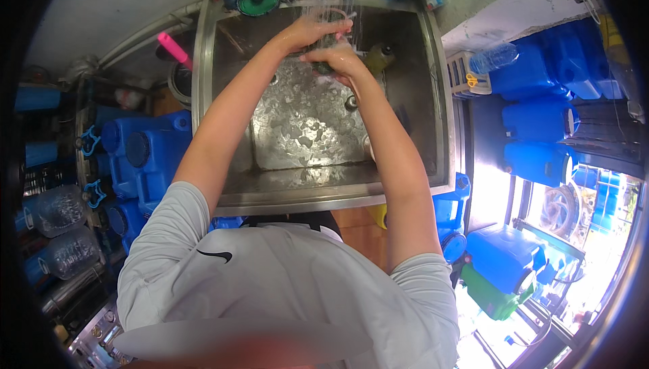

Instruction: The person wipes a stainless steel counter with a green cloth, then rinses the cloth under running water at a sink. They return to the counter, wipe it again, and apply a cleaning agent from a white bottle to the counter edge.

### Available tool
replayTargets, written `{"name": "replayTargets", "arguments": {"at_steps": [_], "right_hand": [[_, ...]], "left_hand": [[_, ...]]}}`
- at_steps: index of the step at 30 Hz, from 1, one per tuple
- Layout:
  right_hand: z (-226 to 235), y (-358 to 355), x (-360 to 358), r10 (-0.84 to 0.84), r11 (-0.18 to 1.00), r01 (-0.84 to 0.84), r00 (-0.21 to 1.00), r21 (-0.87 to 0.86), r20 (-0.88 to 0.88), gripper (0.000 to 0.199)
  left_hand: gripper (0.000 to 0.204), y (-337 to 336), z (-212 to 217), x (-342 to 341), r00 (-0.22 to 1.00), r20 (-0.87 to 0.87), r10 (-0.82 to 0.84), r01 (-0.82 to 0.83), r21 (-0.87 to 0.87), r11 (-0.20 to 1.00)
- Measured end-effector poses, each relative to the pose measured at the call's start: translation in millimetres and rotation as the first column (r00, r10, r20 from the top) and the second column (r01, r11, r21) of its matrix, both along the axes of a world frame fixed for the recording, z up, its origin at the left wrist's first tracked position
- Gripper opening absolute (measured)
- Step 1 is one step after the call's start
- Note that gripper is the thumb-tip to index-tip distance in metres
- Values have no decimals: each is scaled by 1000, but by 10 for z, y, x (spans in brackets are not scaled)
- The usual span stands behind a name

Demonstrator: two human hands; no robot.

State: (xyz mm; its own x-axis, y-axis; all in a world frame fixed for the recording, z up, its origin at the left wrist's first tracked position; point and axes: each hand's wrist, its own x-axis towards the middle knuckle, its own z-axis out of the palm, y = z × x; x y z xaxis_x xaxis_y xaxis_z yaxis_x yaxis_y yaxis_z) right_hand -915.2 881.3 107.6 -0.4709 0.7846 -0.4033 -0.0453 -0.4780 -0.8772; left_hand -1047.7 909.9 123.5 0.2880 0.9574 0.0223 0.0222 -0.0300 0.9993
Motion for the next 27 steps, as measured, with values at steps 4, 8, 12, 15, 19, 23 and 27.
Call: {"name": "replayTargets", "arguments": {"at_steps": [4, 8, 12, 15, 19, 23, 27], "right_hand": [[-304, 30, -28, -132, 982, 104, 974, 158, 181, 43], [-658, 59, -177, -347, 818, -29, 773, 575, 532, 49], [-820, -72, -281, -487, 754, -26, 649, 656, 585, 53], [-770, -181, -170, -390, 829, 94, 804, 551, 449, 52], [-699, -161, 173, -318, 947, 269, 860, -175, -399, 56], [-878, -216, 307, -415, 900, 339, 857, -274, -306, 43], [-965, -266, 386, -315, 930, 352, 911, -102, 265, 40]], "left_hand": [[49, 101, -247, 75, 957, -280, 76, -61, 64, 996], [50, 173, -583, 206, 895, -331, 300, -294, 68, 953], [48, 167, -840, 200, 908, -270, 320, -357, -99, 929], [51, 36, -893, 54, 906, 179, 383, -276, -437, 856], [56, -187, -720, -186, 882, 240, 406, -351, -243, 905], [59, -266, -375, -240, 917, -226, 328, -313, 99, 945], [57, -269, -146, -75, 756, -630, 180, -123, 134, 983]]}}
